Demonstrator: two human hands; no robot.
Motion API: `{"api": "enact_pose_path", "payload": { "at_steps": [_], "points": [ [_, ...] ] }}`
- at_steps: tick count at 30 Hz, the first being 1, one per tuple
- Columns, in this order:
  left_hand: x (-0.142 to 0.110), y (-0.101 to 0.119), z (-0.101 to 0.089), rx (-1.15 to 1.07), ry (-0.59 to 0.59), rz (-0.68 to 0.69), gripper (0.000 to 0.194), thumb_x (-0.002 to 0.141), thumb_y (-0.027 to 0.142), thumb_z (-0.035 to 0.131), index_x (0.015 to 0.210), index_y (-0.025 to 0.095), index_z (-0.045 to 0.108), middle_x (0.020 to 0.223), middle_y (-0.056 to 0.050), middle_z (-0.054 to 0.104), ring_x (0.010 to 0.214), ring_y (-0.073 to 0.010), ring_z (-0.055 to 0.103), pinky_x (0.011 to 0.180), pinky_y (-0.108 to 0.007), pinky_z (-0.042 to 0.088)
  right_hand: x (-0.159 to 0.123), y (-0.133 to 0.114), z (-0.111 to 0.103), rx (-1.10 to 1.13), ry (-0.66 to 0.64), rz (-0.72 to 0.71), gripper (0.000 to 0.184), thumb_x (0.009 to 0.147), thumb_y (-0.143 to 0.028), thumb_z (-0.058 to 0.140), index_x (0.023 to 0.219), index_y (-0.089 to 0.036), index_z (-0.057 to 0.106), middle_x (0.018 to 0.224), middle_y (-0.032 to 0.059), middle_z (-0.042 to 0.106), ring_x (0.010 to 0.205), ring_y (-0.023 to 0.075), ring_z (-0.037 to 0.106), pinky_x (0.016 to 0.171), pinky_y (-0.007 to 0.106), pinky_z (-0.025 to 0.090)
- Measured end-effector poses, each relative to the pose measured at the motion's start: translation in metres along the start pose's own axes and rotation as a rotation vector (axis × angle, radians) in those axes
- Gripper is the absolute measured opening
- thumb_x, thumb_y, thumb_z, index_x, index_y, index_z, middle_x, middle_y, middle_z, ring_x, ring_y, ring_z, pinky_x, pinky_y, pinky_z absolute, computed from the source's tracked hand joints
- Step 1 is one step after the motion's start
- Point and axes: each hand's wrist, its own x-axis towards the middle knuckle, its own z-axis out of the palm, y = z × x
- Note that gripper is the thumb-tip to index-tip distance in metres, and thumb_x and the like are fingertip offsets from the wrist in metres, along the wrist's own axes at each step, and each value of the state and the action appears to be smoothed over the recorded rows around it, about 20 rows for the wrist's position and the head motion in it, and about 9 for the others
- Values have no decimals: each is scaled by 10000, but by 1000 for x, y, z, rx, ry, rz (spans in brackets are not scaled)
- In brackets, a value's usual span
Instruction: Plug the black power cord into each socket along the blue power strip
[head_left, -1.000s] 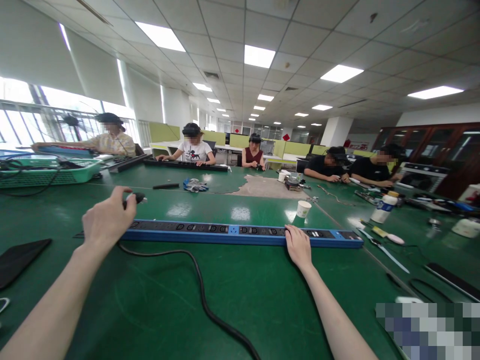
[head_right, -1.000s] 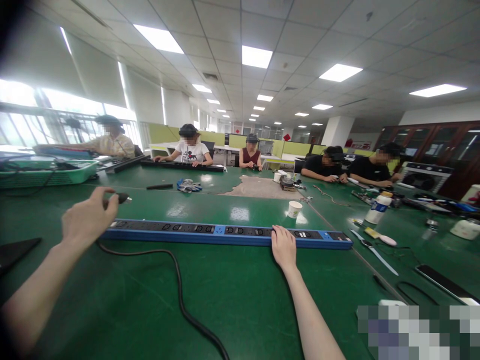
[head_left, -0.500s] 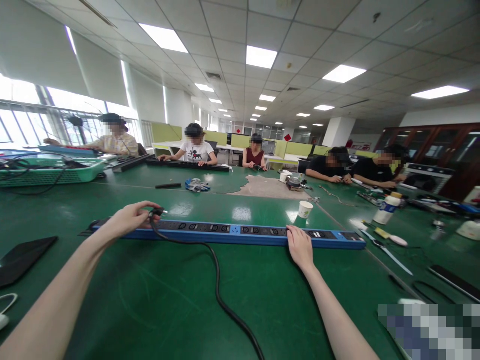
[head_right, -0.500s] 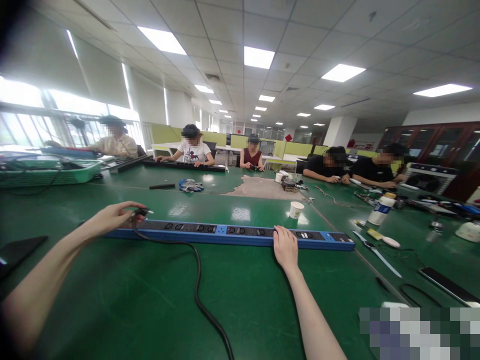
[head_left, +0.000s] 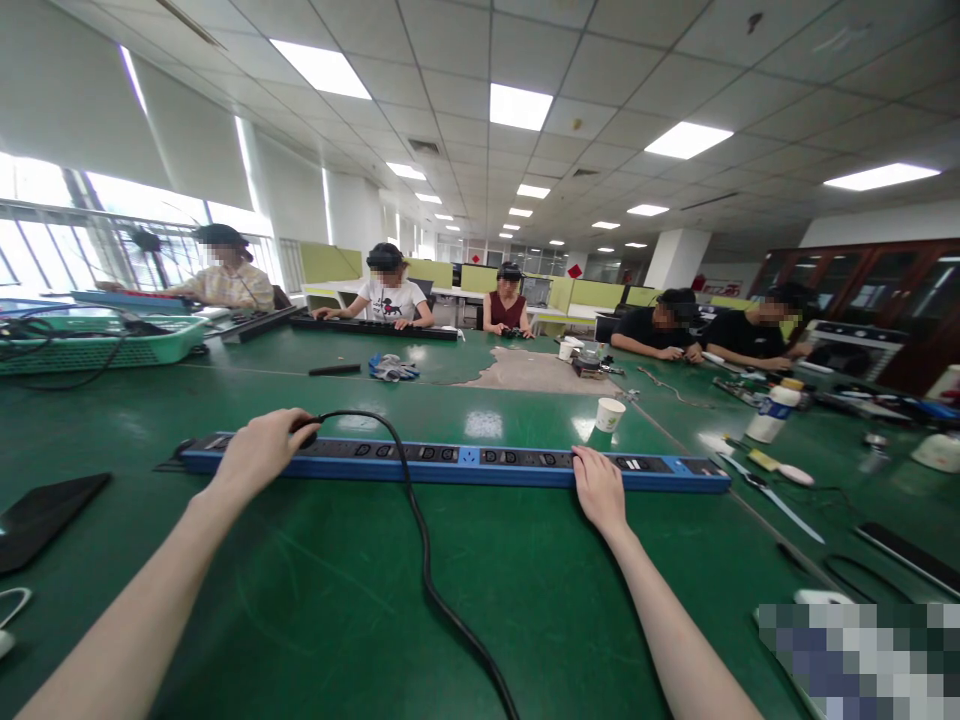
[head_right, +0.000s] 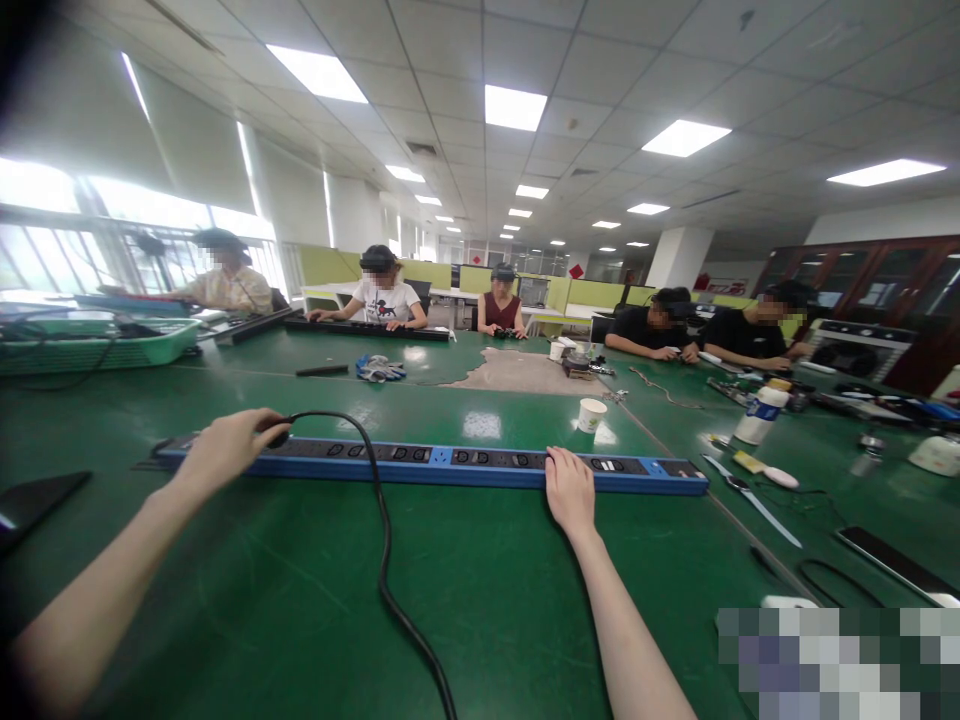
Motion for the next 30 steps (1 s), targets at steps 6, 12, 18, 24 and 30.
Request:
{"api": "enact_pose_path", "payload": {
  "at_steps": [6,12,18,24,30],
  "points": [
    [-11,10,22,51,114,-93,582,1008,616,405,1199,183,743,1129,-163,744,979,-299,656,862,-371,471,0,-1,-1,-10,0,-7,512,1087,-379,253,1375,-254,658,1413,78,658,1346,224,524,1106,390,339],
    [-13,8,34,114,191,-177,678,1017,641,319,1263,165,735,1115,-193,730,927,-313,636,810,-391,461,0,0,-2,-3,-6,-1,508,1086,-378,256,1373,-250,656,1415,80,655,1345,226,524,1112,394,337],
    [-13,16,38,147,185,-168,661,1026,619,312,1251,152,722,1139,-197,720,942,-302,635,825,-387,465,0,2,1,-2,-4,0,502,1091,-377,257,1362,-251,662,1419,74,654,1349,222,521,1118,396,340],
    [-6,17,38,144,108,-156,637,1012,603,360,1304,158,711,1168,-216,721,980,-340,658,861,-432,488,1,3,2,-5,0,-2,493,1091,-370,264,1359,-259,663,1415,68,659,1349,223,522,1126,397,333],
    [3,4,33,62,-25,-181,623,975,609,441,1359,196,707,1157,-226,730,995,-370,666,878,-471,504,0,2,1,-15,1,-5,504,1089,-368,258,1364,-253,665,1416,80,658,1349,230,523,1123,405,338]
  ]
}}
